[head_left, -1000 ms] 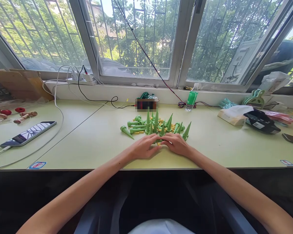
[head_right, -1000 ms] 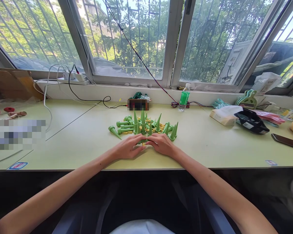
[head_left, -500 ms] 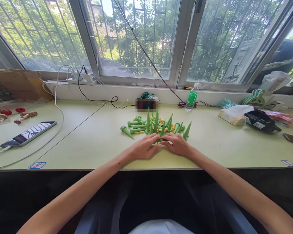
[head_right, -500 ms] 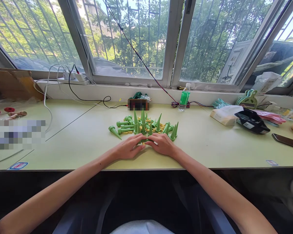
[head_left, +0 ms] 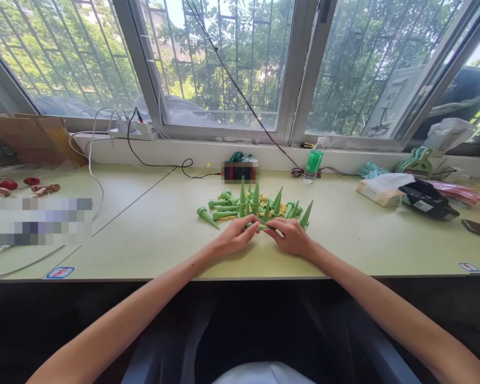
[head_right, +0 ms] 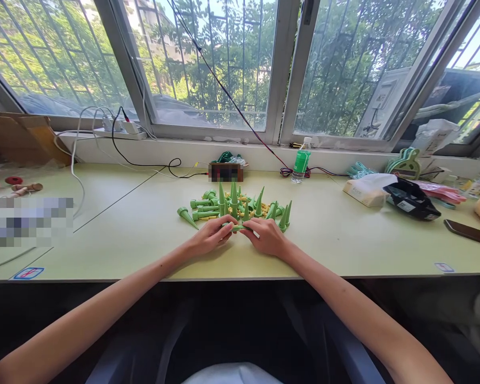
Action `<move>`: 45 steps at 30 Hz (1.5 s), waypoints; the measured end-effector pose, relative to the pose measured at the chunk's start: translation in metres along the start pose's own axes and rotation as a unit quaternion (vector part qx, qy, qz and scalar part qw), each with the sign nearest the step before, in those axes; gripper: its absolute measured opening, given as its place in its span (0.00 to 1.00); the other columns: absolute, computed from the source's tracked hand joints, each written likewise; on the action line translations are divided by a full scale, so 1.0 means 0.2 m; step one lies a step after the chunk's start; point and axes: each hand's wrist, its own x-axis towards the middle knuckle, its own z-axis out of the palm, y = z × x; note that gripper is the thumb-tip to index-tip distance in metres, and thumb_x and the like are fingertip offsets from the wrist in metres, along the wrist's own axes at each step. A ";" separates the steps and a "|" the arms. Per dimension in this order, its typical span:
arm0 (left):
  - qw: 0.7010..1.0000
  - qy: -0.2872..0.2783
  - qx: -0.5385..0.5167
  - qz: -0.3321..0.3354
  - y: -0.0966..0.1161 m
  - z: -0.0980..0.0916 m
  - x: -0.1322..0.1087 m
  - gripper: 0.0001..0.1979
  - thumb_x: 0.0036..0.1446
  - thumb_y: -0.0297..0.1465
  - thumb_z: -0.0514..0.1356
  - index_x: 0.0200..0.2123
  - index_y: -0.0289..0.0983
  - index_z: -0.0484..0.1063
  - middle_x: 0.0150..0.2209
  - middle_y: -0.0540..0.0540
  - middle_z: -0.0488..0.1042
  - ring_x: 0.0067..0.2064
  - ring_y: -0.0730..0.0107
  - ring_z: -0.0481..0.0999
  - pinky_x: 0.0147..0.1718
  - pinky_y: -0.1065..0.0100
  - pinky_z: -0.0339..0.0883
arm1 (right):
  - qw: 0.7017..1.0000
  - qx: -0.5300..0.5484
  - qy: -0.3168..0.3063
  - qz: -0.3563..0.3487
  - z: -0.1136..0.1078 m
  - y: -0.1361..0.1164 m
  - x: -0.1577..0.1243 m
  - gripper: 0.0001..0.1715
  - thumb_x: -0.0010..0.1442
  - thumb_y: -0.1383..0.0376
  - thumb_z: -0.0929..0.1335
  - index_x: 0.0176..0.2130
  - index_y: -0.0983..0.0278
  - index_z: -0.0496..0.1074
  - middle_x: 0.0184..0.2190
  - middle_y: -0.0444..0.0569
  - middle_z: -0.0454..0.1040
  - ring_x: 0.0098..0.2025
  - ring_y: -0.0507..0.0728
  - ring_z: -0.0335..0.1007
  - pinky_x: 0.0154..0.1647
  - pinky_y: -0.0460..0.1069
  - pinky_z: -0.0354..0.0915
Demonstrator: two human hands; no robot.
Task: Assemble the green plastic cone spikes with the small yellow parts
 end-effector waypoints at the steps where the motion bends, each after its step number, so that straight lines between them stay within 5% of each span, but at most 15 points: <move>1: 1.000 -0.003 -0.015 -0.005 0.00 0.00 0.00 0.20 0.70 0.44 0.47 0.43 0.35 0.70 0.23 0.53 0.64 0.24 0.75 0.62 0.25 0.72 0.57 | 1.000 0.000 0.002 -0.004 0.00 0.00 0.00 0.15 0.71 0.58 0.63 0.41 0.63 0.75 0.29 0.48 0.76 0.27 0.52 0.69 0.29 0.47 0.60; 12: 0.999 0.013 0.029 0.039 -0.03 0.00 0.01 0.20 0.70 0.41 0.49 0.44 0.34 0.75 0.29 0.49 0.71 0.30 0.73 0.67 0.31 0.70 0.61 | 0.994 0.073 0.065 0.048 -0.01 -0.02 0.01 0.13 0.69 0.55 0.66 0.41 0.62 0.73 0.26 0.45 0.73 0.20 0.50 0.58 0.25 0.46 0.61; 17: 0.993 0.034 0.084 0.071 -0.05 0.02 0.03 0.20 0.70 0.39 0.49 0.36 0.34 0.76 0.29 0.48 0.73 0.30 0.73 0.66 0.31 0.69 0.60 | 0.991 0.080 0.067 0.080 -0.01 -0.02 0.01 0.13 0.67 0.54 0.66 0.42 0.61 0.71 0.24 0.44 0.71 0.19 0.49 0.58 0.24 0.46 0.62; 31: 0.985 0.020 0.142 0.098 -0.08 0.03 0.02 0.13 0.68 0.35 0.55 0.41 0.36 0.78 0.37 0.44 0.74 0.33 0.70 0.72 0.35 0.68 0.64 | 0.978 0.141 0.103 0.111 -0.02 -0.03 0.01 0.10 0.67 0.59 0.66 0.47 0.60 0.66 0.22 0.39 0.66 0.21 0.50 0.60 0.23 0.45 0.61; 39: 0.982 0.009 0.177 0.063 -0.08 0.03 0.01 0.11 0.65 0.34 0.56 0.36 0.35 0.75 0.32 0.47 0.71 0.30 0.72 0.68 0.30 0.70 0.60 | 0.991 0.110 -0.014 0.078 -0.01 -0.03 0.03 0.11 0.68 0.59 0.64 0.36 0.63 0.70 0.26 0.45 0.70 0.26 0.52 0.63 0.29 0.47 0.61; 45: 0.984 -0.005 0.170 0.047 -0.07 0.04 0.02 0.09 0.64 0.32 0.57 0.34 0.36 0.74 0.29 0.49 0.71 0.29 0.72 0.68 0.30 0.70 0.59 | 0.993 0.101 -0.039 0.054 -0.01 -0.02 0.03 0.13 0.70 0.60 0.62 0.35 0.63 0.67 0.27 0.46 0.69 0.29 0.53 0.64 0.32 0.48 0.60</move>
